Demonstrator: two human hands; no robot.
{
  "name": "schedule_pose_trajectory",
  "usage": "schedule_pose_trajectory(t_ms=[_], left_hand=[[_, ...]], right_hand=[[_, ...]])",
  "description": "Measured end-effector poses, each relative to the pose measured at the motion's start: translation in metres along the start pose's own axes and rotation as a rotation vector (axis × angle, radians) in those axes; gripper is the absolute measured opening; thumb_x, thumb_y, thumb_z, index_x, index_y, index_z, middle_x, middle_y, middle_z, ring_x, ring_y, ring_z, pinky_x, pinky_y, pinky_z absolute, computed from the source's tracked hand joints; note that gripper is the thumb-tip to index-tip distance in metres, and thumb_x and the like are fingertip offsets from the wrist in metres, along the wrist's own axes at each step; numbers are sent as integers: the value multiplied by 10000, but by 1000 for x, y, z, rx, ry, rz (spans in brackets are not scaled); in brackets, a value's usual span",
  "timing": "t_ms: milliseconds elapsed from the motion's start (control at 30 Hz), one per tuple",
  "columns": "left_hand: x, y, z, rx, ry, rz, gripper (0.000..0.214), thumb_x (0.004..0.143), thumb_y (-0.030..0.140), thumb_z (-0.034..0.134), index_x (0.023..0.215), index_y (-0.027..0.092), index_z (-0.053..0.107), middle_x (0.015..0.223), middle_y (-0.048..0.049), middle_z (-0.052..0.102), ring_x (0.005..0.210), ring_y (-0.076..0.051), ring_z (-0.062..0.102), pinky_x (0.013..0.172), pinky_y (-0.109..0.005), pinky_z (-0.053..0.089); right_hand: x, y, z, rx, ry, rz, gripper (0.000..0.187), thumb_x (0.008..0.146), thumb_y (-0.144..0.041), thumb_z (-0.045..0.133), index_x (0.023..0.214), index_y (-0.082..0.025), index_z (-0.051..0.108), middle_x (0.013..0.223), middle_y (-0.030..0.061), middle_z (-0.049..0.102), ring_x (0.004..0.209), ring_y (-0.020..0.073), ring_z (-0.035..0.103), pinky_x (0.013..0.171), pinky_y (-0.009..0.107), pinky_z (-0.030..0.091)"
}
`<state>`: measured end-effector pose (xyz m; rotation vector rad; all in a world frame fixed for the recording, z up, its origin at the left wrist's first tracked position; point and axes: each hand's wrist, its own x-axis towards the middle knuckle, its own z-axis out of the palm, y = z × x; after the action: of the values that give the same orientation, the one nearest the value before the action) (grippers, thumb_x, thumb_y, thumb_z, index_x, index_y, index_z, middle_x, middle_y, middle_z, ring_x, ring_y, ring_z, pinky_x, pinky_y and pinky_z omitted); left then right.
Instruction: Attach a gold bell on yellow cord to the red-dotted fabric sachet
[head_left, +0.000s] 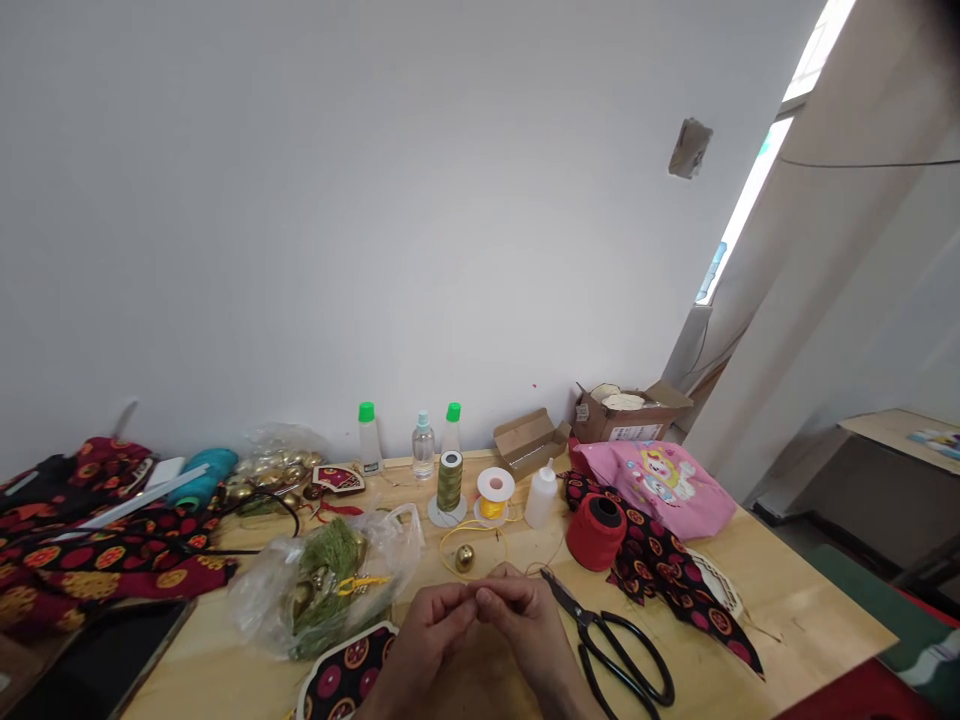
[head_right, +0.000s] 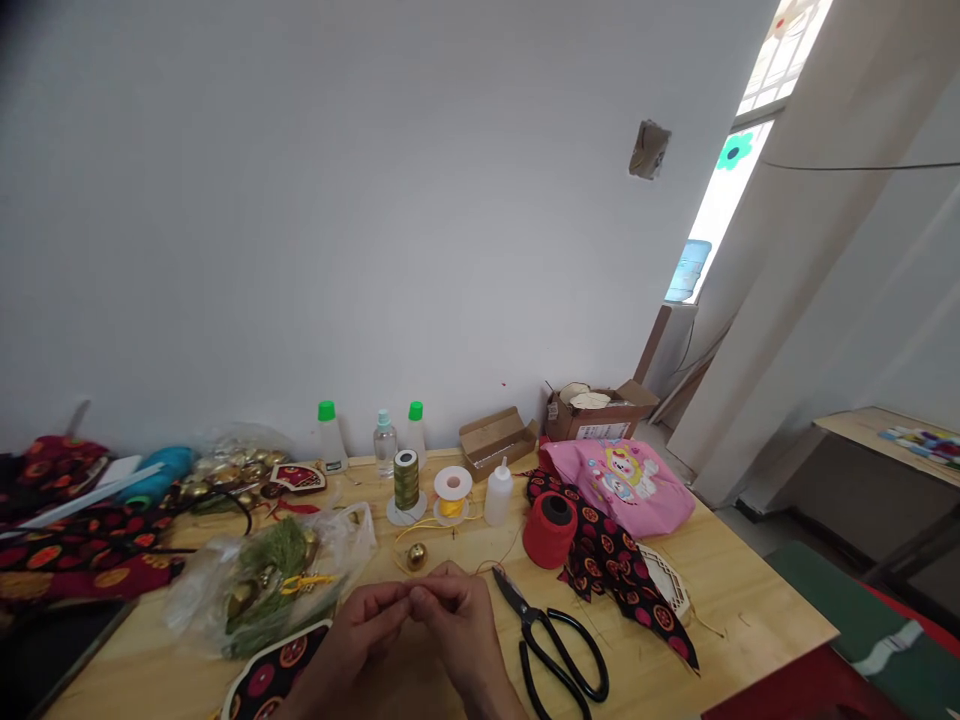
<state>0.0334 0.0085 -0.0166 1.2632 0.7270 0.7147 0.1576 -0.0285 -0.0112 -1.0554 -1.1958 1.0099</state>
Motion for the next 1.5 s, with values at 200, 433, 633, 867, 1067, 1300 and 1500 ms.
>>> schedule_pose_trajectory(t_ms=[200,433,633,867,1067,1300,1500], left_hand=[[-9,0,15,261,76,87,262,713,361,520,832,156,631,730,-17,637,671,-143,540,615,-216,423],[-16,3,30,544,98,244,234,791,249,409,914,190,599,892,-48,646,814,-160,566,755,-230,412],[-18,9,29,690,57,250,291,817,237,372,698,172,630,617,-3,619,596,-133,535,565,-188,382],[-14,3,20,791,30,215,294,798,196,385,641,173,633,638,-3,645,626,-124,563,593,-177,368],[-21,22,3,804,-21,162,271,775,223,417,701,184,674,675,-24,674,652,-153,582,628,-210,400],[-38,43,-7,538,155,64,404,696,356,548,1083,238,553,1151,-44,557,1051,-216,478,906,-312,330],[-42,64,4,311,64,156,377,702,317,571,1065,213,576,983,-24,650,919,-219,552,836,-307,386]], right_hand=[[-10,12,-13,-85,177,-27,198,687,-317,602,584,-162,669,565,17,544,580,135,483,556,231,384],[-21,20,-18,-212,266,-29,198,689,-284,585,548,-155,638,532,7,544,548,139,481,548,230,388],[-21,18,-16,-123,246,-46,292,726,-283,547,463,-156,554,482,-19,487,508,117,448,542,216,376],[-20,29,-23,186,429,73,290,640,-370,625,498,-149,501,532,-24,463,543,114,426,551,216,381],[-12,7,-29,169,372,37,338,669,-419,592,492,-162,462,499,-52,344,424,72,288,394,181,258],[5,-38,-9,-318,-56,-128,199,668,-260,620,500,-162,576,513,-27,420,495,104,390,471,216,302],[8,-53,10,-401,-120,-219,149,686,-219,618,545,-175,606,544,-21,466,534,110,430,489,218,316]])
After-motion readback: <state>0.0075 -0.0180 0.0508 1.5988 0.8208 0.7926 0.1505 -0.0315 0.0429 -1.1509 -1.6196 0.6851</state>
